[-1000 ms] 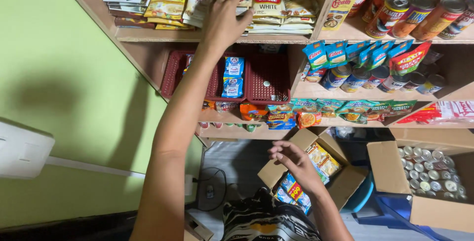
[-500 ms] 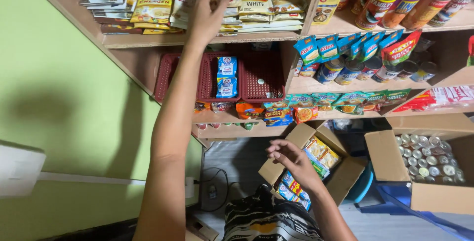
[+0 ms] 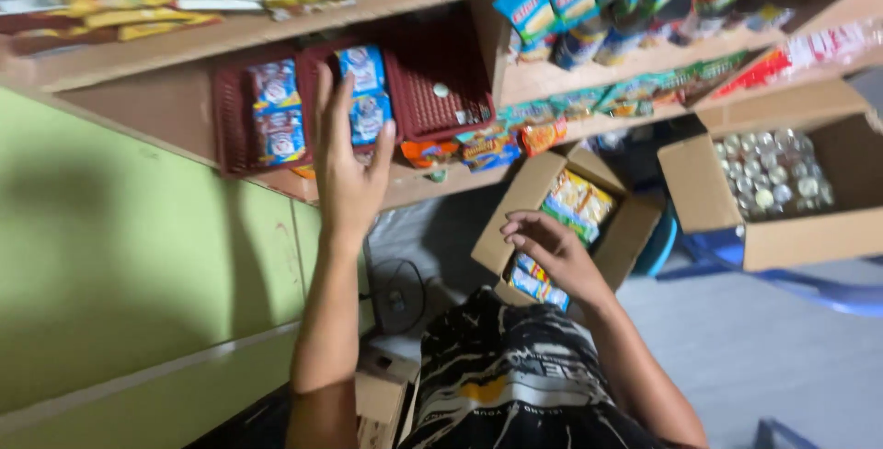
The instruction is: Stocking grocery shelves with various packaged goods and coffee packets from boxes.
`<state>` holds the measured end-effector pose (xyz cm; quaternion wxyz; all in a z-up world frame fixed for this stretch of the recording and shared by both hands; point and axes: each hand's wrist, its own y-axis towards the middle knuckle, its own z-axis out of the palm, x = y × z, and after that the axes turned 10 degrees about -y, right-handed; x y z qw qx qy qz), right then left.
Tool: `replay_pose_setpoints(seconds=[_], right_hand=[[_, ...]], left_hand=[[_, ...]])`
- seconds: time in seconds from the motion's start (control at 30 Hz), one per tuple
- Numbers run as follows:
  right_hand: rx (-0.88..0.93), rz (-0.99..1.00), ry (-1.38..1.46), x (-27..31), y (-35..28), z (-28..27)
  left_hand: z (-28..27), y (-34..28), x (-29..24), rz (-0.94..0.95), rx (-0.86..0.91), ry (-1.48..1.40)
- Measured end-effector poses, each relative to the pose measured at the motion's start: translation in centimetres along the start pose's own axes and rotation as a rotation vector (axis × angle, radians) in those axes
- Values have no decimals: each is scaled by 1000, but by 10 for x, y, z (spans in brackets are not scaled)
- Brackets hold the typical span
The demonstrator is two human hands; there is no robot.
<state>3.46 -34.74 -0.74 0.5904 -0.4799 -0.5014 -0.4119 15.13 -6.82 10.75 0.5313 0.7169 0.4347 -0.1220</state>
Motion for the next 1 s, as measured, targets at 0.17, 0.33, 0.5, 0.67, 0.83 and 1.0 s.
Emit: replay_pose_setpoints(seconds=[0.17, 0.33, 0.5, 0.67, 0.83, 1.0], right_hand=[[-15, 34, -66, -13, -1, -4], [29, 86, -82, -49, -2, 0], [95, 138, -36, -90, -4, -3], [102, 175, -85, -113, -8, -21], [45, 189, -97, -156, -15, -44], [-61, 262, -133, -213, -23, -75]], left_hand=[[46, -89, 19, -227, 232, -161], [87, -161, 21, -429, 396, -317], [109, -205, 21, -554, 516, -404], [120, -214, 19, -613, 634, -370], [137, -213, 14, -626, 742, -306], [162, -208, -1, -671, 832, -276]])
